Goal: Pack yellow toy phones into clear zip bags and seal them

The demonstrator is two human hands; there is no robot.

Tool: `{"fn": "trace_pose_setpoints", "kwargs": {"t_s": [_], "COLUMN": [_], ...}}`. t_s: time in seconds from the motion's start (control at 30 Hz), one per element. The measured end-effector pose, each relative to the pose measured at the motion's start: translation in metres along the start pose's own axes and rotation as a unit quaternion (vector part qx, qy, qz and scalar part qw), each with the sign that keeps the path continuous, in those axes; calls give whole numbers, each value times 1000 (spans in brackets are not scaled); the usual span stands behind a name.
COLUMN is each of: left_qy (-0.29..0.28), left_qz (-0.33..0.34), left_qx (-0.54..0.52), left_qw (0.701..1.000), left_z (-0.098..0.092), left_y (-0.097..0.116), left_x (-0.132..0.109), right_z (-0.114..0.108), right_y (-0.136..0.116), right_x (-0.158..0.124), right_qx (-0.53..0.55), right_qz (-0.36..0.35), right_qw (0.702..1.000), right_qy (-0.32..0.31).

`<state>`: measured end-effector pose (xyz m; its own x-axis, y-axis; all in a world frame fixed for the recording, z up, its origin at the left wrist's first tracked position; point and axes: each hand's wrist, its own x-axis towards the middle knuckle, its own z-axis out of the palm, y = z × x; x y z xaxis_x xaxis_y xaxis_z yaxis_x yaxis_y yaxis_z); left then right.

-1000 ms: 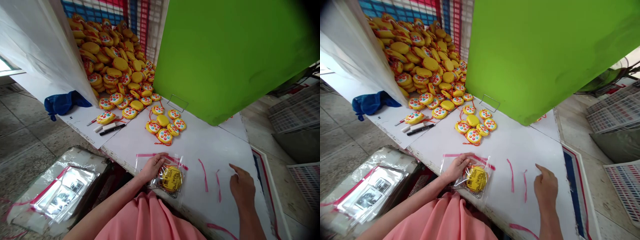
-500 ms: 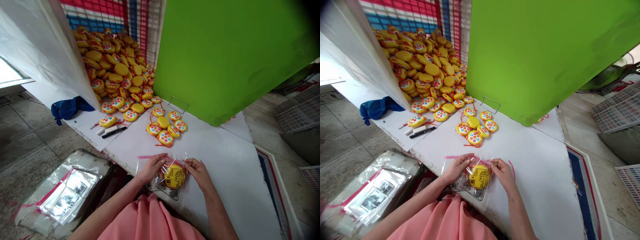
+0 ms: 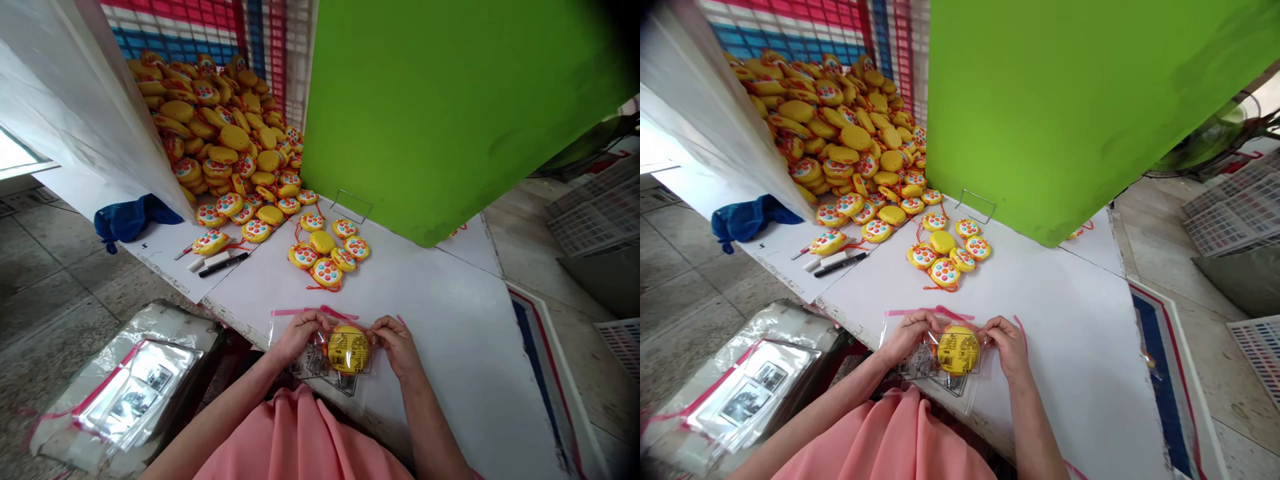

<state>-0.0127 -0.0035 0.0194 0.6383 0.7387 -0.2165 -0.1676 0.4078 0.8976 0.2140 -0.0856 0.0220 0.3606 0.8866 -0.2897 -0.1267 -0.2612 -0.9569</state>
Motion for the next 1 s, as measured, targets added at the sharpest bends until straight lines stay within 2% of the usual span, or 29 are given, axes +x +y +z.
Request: {"fn": "trace_pose_setpoints", "kwargs": {"t_s": [0.2, 0.37, 0.43, 0.47, 0.53, 0.6, 0.63, 0.7, 0.77, 0.8, 0.83, 0.87, 0.9, 0.93, 0.97, 1.0], "left_qy": [16, 54, 48, 43, 32, 17, 9, -6, -24, -36, -50, -66, -82, -96, -107, -114], "left_qz": [63, 49, 38, 31, 17, 7, 4, 7, 17, 26, 37, 51, 70, 93, 123, 158], "left_qx": [32, 106, 81, 52, -12, -37, -27, 23, 102, 150, 200, 251, 298, 339, 372, 397], "left_qw": [997, 992, 995, 997, 999, 999, 1000, 1000, 994, 988, 978, 964, 948, 931, 914, 897], "left_z": [-1, -1, 2, 3, 7, 9, 10, 11, 12, 13, 15, 16, 18, 21, 23, 25], "left_y": [-6, -5, -2, -1, 2, 3, 3, 3, 3, 3, 4, 4, 4, 4, 4, 4], "left_x": [1, 1, -1, -1, -3, -4, -5, -6, -8, -10, -11, -12, -12, -12, -12, -12], "right_z": [0, 7, 4, -3, -30, -74, -99, -146, -173, -174, -167, -152, -130, -105, -79, -54], "right_y": [-5, -13, -14, -14, -11, -5, -1, 8, 16, 19, 21, 24, 27, 30, 34, 37], "right_x": [-1, -6, -8, -9, -11, -13, -15, -22, -32, -37, -41, -46, -49, -52, -54, -57], "right_qx": [-37, -132, -123, -109, -68, -9, 19, 48, 53, 46, 25, -10, -68, -162, -260, -347], "right_qz": [2, -5, -21, -26, -36, -63, -93, -159, -181, -179, -173, -165, -166, -162, -157, -169], "right_qw": [998, 986, 987, 990, 997, 988, 970, 906, 849, 836, 838, 853, 875, 902, 913, 901], "right_qy": [-43, -106, -103, -82, 3, 141, 222, 390, 494, 517, 516, 495, 451, 366, 274, 199]}}
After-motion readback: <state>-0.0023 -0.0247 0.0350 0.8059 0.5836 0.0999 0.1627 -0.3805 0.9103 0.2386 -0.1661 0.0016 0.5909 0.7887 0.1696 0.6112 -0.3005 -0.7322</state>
